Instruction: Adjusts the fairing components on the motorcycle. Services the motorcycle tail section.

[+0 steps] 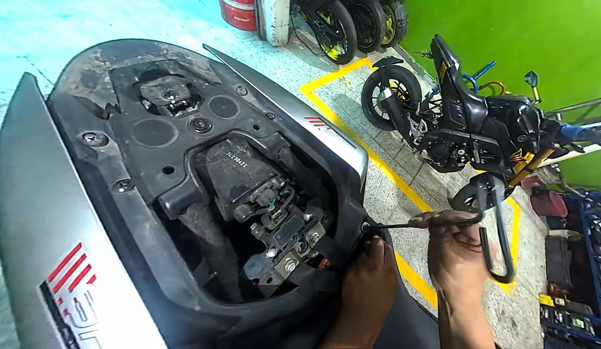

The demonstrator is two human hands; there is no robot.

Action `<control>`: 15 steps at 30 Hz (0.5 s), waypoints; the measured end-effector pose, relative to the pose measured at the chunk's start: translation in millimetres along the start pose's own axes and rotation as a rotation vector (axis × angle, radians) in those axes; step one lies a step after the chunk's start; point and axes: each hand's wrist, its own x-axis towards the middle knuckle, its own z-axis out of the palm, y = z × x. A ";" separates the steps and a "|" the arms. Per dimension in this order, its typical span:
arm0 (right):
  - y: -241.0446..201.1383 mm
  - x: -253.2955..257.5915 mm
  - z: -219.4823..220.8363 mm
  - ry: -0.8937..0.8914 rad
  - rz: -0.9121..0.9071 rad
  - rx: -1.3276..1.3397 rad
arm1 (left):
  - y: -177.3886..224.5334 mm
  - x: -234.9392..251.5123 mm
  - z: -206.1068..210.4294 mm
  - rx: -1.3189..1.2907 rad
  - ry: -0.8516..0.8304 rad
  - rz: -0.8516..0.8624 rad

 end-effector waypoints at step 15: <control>27.9 2.8 -19.4 -0.324 -0.027 -0.479 | 7.0 3.5 5.0 -0.095 0.029 -0.021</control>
